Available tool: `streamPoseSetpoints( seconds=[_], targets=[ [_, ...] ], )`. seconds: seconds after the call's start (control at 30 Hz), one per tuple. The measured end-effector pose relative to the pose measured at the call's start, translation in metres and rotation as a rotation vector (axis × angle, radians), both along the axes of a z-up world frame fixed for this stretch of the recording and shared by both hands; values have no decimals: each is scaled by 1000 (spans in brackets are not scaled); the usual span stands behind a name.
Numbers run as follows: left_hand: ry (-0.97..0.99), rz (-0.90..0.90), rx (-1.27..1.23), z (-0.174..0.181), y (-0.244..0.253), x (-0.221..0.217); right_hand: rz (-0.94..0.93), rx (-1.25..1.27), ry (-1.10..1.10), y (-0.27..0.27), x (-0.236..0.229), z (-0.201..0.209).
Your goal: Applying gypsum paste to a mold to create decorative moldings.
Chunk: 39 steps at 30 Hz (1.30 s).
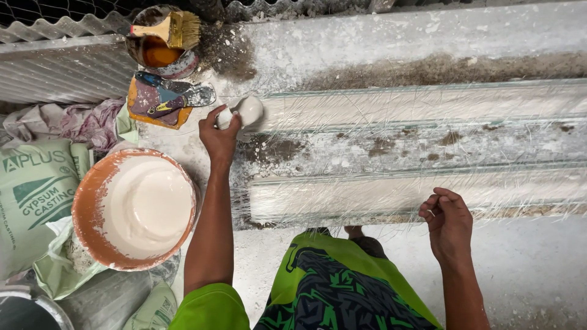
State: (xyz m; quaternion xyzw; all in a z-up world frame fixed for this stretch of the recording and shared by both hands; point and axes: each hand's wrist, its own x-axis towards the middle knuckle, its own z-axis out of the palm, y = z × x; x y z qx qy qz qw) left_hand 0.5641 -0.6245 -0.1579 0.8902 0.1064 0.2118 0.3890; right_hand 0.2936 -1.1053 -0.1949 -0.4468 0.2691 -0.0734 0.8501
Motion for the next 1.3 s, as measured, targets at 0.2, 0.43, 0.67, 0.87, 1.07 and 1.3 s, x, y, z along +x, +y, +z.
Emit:
streamPoseSetpoints(
  seconds=[0.2, 0.43, 0.67, 0.87, 1.07, 1.3],
  targets=[
    [-13, -85, 34, 7, -32, 3, -27, 13, 39, -3, -7, 0],
    [62, -216, -17, 10, -96, 10, -79, -10, 46, -28, -25, 0],
    [2, -304, -26, -1, -185, 20, -117, 12, 28, -76, -33, -15],
    [18, -373, 125, -7, -285, 20, -152, 41, -10, -157, -49, -42],
    [55, -356, 205, -66, -400, 8, -177, 64, -56, -303, -80, -100],
    [57, -264, 109, -78, -585, -46, -219, -32, -40, -529, -172, -164]
  ],
)
